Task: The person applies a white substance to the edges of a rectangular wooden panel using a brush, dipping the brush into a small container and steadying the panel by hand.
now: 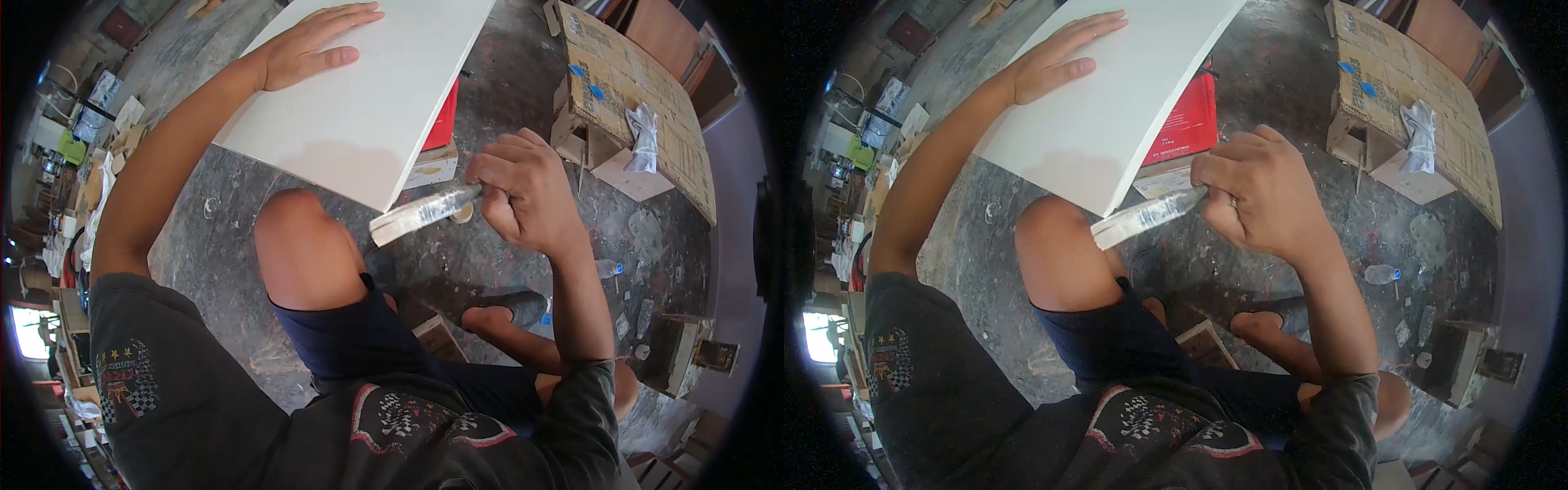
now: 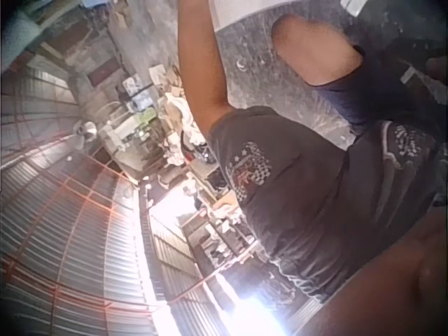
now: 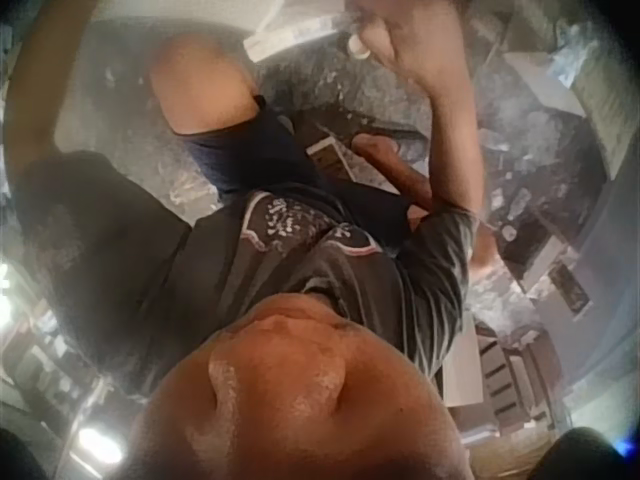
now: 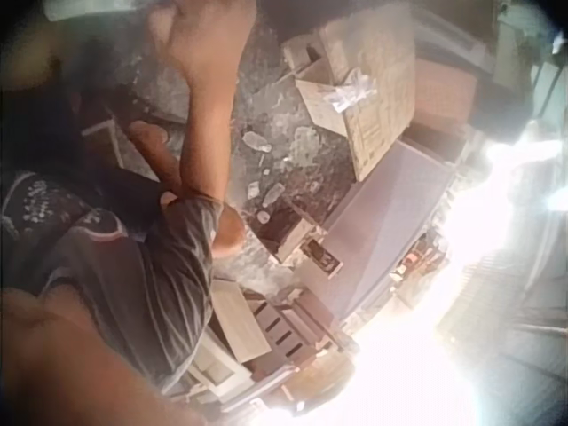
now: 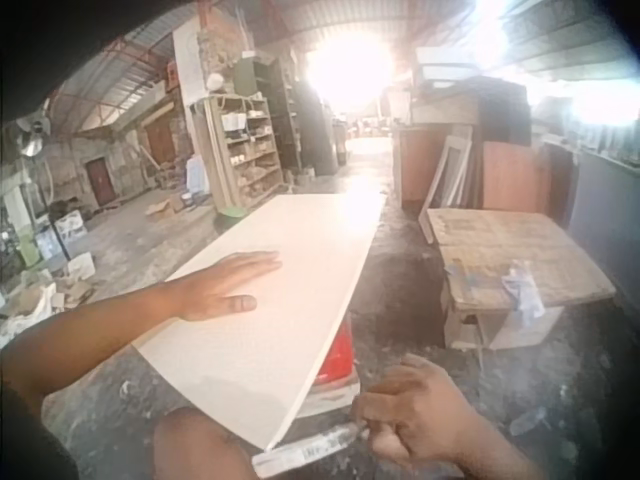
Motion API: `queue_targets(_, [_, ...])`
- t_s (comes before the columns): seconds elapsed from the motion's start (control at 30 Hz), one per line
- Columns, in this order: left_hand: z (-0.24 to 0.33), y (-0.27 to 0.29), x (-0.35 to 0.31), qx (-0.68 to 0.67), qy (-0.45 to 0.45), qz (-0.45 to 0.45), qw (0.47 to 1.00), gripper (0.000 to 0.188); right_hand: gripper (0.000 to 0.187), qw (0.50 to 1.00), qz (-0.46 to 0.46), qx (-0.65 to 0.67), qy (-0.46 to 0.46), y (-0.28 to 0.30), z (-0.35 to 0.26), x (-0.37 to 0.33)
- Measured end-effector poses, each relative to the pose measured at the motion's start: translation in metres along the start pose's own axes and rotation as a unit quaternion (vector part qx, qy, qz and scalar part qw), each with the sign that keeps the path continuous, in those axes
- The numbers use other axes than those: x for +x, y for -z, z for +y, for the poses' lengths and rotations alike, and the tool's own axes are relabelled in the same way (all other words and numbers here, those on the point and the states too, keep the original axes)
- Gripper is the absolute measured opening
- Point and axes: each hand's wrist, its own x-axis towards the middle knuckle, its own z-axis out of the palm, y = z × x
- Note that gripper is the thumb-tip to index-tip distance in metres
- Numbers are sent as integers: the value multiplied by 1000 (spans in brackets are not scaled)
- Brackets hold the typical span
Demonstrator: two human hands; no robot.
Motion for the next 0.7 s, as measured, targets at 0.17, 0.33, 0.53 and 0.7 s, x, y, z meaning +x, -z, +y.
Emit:
queue_targets(0.17, [3,1,4,-1,2,4,1000,75,17,1000,-5,-3,-16,0,7,-3])
queue_targets(0.33, [3,1,2,-2,6,2,1000,75,17,1000,-3,7,-13,0,3,-3])
queue_targets(0.53, [5,-1,3,-7,12,0,1000,76,16,1000,-7,-5,-18,4,7,-7])
queue_targets(0.7, [3,1,1,-2,10,-2,1000,76,15,1000,6,-1,-24,2,5,-6])
